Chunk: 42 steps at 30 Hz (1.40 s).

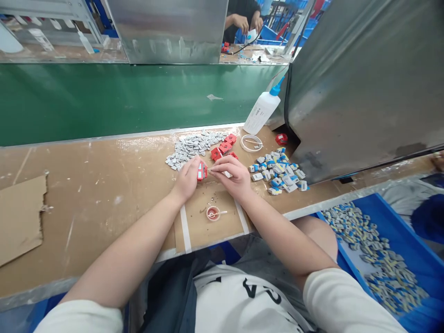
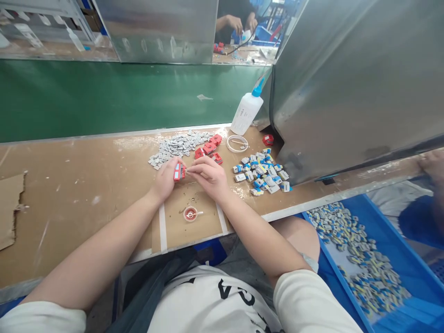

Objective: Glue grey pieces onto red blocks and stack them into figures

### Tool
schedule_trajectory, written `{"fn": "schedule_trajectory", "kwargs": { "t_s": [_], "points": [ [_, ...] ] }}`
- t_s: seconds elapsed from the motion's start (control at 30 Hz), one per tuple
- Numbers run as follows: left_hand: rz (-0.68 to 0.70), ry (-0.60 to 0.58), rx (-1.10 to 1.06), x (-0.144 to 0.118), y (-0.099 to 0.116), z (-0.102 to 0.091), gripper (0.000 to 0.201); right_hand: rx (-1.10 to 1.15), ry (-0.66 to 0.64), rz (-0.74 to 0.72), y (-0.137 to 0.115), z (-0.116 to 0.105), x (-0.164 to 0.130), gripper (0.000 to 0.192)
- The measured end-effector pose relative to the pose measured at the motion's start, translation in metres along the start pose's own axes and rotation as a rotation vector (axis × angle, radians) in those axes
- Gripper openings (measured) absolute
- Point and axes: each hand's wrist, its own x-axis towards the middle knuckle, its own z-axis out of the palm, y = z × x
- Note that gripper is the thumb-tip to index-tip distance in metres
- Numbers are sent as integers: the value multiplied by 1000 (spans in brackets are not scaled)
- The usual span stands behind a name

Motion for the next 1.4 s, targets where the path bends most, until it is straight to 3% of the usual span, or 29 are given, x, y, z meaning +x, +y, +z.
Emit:
{"fn": "schedule_trajectory", "kwargs": {
  "t_s": [0.17,0.43,0.57,0.63,0.73,0.8,0.87,1.13,1.27,1.4],
  "points": [
    [41,-50,46,-2,-6,2,47,-16,-7,-199,8,0,-3,12],
    [34,-52,17,-2,-5,2,48,-32,-90,-220,9,-1,-5,21],
    [19,-81,30,-3,-4,1,42,4,-67,-191,6,1,-4,17],
    [10,-115,53,-4,-3,-2,34,50,-67,-106,4,3,-3,13],
    [19,-164,130,-5,-2,-6,14,203,-107,173,3,2,-2,16],
    [36,-190,182,-6,-2,-9,19,322,-153,374,6,0,-1,32],
    [35,-225,215,-6,-2,-10,25,353,-233,459,10,-4,-1,39],
    [51,-349,314,-4,-1,-14,35,-384,-584,57,6,-15,-1,29],
    [26,-391,323,-2,-2,-19,35,-535,-704,-10,-1,-16,2,20],
    [12,-426,297,0,-2,-22,32,-594,-746,-1,-5,-16,4,18]
  ]
}}
